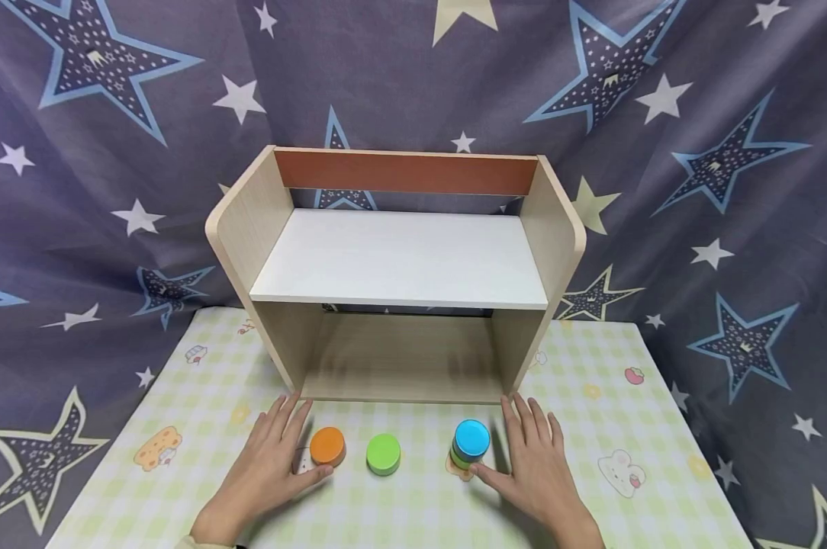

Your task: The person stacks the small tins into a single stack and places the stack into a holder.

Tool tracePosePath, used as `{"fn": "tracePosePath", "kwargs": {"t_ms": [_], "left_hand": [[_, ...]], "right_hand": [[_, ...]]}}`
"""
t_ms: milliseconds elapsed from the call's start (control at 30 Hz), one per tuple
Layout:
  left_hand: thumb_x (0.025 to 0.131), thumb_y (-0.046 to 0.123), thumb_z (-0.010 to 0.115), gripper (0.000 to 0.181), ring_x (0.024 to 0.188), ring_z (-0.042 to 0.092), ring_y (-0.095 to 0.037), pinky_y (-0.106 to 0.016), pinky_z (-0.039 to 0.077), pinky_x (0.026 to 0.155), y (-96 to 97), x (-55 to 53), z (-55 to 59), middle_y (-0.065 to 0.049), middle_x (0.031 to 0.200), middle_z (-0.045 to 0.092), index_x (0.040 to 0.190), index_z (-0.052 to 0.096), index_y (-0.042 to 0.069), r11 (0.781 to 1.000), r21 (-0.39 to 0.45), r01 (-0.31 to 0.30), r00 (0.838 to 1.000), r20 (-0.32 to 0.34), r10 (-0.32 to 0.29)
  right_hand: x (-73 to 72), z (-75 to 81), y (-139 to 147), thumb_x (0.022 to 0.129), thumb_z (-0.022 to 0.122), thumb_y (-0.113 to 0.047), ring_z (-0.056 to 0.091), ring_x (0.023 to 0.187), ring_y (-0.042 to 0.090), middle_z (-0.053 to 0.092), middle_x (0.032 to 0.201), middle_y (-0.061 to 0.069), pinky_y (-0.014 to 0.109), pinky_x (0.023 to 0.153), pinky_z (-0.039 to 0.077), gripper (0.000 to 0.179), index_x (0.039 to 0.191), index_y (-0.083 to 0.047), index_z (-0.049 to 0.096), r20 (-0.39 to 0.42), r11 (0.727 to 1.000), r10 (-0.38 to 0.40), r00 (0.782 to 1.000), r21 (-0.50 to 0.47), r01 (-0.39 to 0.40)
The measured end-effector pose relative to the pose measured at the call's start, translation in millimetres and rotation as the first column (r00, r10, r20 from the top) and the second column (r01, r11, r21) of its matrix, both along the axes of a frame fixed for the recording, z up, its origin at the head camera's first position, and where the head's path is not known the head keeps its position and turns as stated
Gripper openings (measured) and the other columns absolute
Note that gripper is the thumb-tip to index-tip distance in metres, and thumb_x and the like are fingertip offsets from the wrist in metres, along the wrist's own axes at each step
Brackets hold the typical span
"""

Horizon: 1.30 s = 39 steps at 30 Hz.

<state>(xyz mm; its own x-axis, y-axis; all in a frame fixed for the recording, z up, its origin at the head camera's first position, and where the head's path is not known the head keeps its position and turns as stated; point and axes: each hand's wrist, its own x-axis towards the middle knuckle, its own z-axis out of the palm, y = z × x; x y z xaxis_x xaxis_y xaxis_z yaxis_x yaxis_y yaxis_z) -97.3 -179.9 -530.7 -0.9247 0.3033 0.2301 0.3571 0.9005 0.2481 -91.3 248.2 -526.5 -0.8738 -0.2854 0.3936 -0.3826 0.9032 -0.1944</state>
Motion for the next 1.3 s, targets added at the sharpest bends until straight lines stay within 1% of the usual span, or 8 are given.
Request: {"fn": "tracePosePath", "kwargs": {"t_ms": [233, 433, 633, 833, 933, 1067, 1200, 1300], "left_hand": [[0.076, 0.071, 0.072, 0.111, 0.144, 0.027, -0.039, -0.063, 0.028, 0.113, 0.4, -1.8, 0.2, -0.021, 0.158, 0.031, 0.155, 0.034, 0.004, 1.000, 0.010, 0.012, 1.000, -0.004, -0.012], [0.075, 0.068, 0.076, 0.111, 0.142, 0.034, -0.037, -0.053, 0.033, 0.114, 1.7, -1.4, 0.5, -0.021, 0.154, 0.037, 0.154, 0.035, 0.002, 0.996, 0.076, 0.036, 0.999, 0.005, -0.037], [0.075, 0.066, 0.077, 0.110, 0.141, 0.036, -0.032, -0.050, 0.040, 0.111, 4.3, 0.4, 1.0, -0.018, 0.155, 0.037, 0.155, 0.034, 0.004, 0.992, 0.126, 0.025, 0.998, 0.046, -0.031], [0.077, 0.063, 0.078, 0.108, 0.142, 0.034, -0.029, -0.052, 0.046, 0.103, 7.2, 4.2, 3.6, -0.014, 0.159, 0.032, 0.158, 0.029, 0.011, 0.985, 0.175, -0.015, 0.992, 0.129, -0.008], [0.078, 0.060, 0.079, 0.107, 0.143, 0.034, -0.029, -0.053, 0.045, 0.104, 8.6, 4.8, 4.6, -0.013, 0.159, 0.031, 0.159, 0.029, 0.012, 0.978, 0.207, -0.022, 0.989, 0.149, -0.009], [0.077, 0.055, 0.083, 0.105, 0.142, 0.035, -0.030, -0.052, 0.040, 0.110, 10.5, 3.9, 4.3, -0.014, 0.158, 0.032, 0.158, 0.031, 0.010, 0.967, 0.255, -0.015, 0.987, 0.161, -0.027], [0.078, 0.050, 0.085, 0.104, 0.141, 0.036, -0.032, -0.052, 0.039, 0.111, 12.3, 3.5, 3.3, -0.015, 0.157, 0.034, 0.157, 0.032, 0.008, 0.955, 0.295, -0.014, 0.982, 0.185, -0.043], [0.078, 0.047, 0.085, 0.102, 0.140, 0.037, -0.033, -0.053, 0.039, 0.111, 13.5, 3.3, 2.6, -0.015, 0.157, 0.035, 0.157, 0.032, 0.009, 0.948, 0.319, -0.018, 0.978, 0.202, -0.049]], "right_hand": [[-0.8, 0.1, 0, 0.072, 0.073, -0.073, 0.034, 0.136, 0.044, 0.041, 0.149, 0.023, 0.066, 0.105, 0.028, 0.112, 0.151, -0.002, 0.039, 0.006, 1.000, -0.002, 1.000, -0.003, 0.002], [-0.2, 2.5, 0, 0.072, 0.075, -0.071, 0.033, 0.137, 0.044, 0.040, 0.150, 0.023, 0.065, 0.106, 0.028, 0.113, 0.152, -0.002, 0.037, 0.029, 1.000, 0.002, 1.000, -0.029, -0.002], [1.1, 4.4, -1, 0.074, 0.078, -0.065, 0.031, 0.139, 0.041, 0.037, 0.152, 0.022, 0.063, 0.106, 0.027, 0.112, 0.156, -0.005, 0.030, 0.065, 0.995, 0.024, 0.998, -0.098, -0.018], [2.1, 4.8, -2, 0.074, 0.081, -0.061, 0.033, 0.138, 0.040, 0.038, 0.152, 0.022, 0.064, 0.106, 0.029, 0.113, 0.158, -0.008, 0.027, 0.097, 0.987, 0.043, 0.994, -0.160, -0.027], [2.4, 5.0, -3, 0.071, 0.085, -0.058, 0.034, 0.138, 0.039, 0.037, 0.153, 0.021, 0.064, 0.105, 0.031, 0.118, 0.159, -0.010, 0.024, 0.134, 0.976, 0.060, 0.989, -0.215, -0.030], [2.7, 3.8, -5, 0.066, 0.092, -0.051, 0.036, 0.137, 0.038, 0.037, 0.152, 0.020, 0.064, 0.105, 0.036, 0.123, 0.159, -0.011, 0.022, 0.164, 0.958, 0.089, 0.982, -0.285, -0.039], [3.8, 1.0, -7, 0.068, 0.094, -0.041, 0.036, 0.136, 0.040, 0.037, 0.152, 0.021, 0.064, 0.103, 0.039, 0.119, 0.159, -0.010, 0.023, 0.187, 0.938, 0.111, 0.976, -0.344, -0.041], [5.0, -1.6, -8, 0.072, 0.093, -0.035, 0.035, 0.137, 0.041, 0.036, 0.153, 0.020, 0.065, 0.102, 0.039, 0.115, 0.159, -0.011, 0.022, 0.222, 0.917, 0.128, 0.967, -0.398, -0.030]]}}
